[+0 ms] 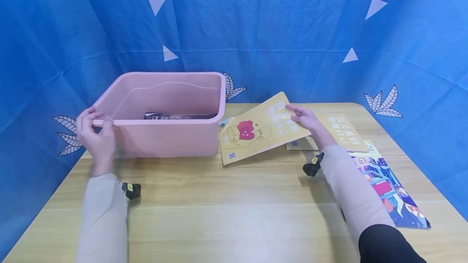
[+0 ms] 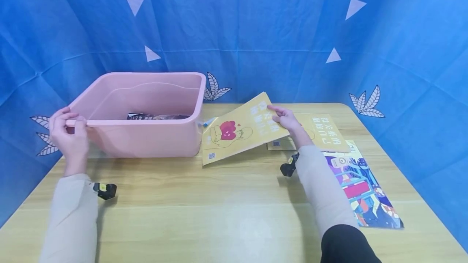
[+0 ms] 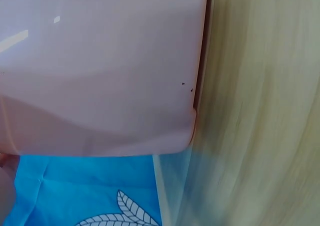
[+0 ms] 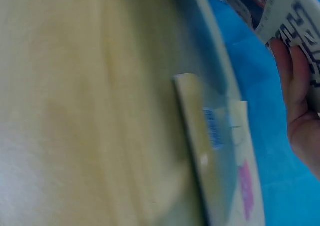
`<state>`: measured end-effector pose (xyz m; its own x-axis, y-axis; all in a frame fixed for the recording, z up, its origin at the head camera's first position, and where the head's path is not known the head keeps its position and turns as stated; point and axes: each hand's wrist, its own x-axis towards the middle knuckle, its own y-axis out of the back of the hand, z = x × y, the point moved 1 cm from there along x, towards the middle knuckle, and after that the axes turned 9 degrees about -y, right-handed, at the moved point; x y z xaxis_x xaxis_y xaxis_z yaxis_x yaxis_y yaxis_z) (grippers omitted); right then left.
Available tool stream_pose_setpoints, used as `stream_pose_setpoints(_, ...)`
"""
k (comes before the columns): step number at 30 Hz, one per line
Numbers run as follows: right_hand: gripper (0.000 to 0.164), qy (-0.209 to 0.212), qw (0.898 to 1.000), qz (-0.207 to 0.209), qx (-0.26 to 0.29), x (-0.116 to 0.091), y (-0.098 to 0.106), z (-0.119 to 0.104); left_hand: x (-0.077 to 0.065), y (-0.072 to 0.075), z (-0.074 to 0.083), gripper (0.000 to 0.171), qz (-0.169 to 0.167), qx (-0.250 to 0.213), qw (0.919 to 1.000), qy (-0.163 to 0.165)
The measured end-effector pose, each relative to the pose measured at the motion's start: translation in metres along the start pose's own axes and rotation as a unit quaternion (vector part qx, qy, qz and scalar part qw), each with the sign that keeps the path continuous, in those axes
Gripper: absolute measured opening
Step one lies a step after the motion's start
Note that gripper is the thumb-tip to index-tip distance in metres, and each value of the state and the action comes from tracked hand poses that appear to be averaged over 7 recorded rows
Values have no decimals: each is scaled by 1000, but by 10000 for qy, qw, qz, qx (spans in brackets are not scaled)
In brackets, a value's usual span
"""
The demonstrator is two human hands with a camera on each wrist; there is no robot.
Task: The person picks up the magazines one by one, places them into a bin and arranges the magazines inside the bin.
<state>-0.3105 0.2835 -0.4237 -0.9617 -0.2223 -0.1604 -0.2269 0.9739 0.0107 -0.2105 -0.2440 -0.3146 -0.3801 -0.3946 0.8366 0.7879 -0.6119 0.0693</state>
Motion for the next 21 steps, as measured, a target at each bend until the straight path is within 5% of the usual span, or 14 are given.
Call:
stream_pose_setpoints(7, 45, 374, 9992, 96, 84, -18, 26, -12, -10, -13, 33, 28, 66, -161, 9998, -129)
stream_pose_setpoints(10, 41, 217, 9931, 84, 1148, -28, 40, -16, -13, -15, 45, 28, 120, -118, 9997, -161)
stream_pose_setpoints(17, 45, 611, 9434, 416, 3234, -56, 76, -26, -16, -18, 51, 29, 47, -78, 9999, -106)
stream_pose_setpoints(21, 43, 854, 9044, 628, 4134, -68, 90, -29, -14, -22, 36, 29, -23, -68, 9999, -101)
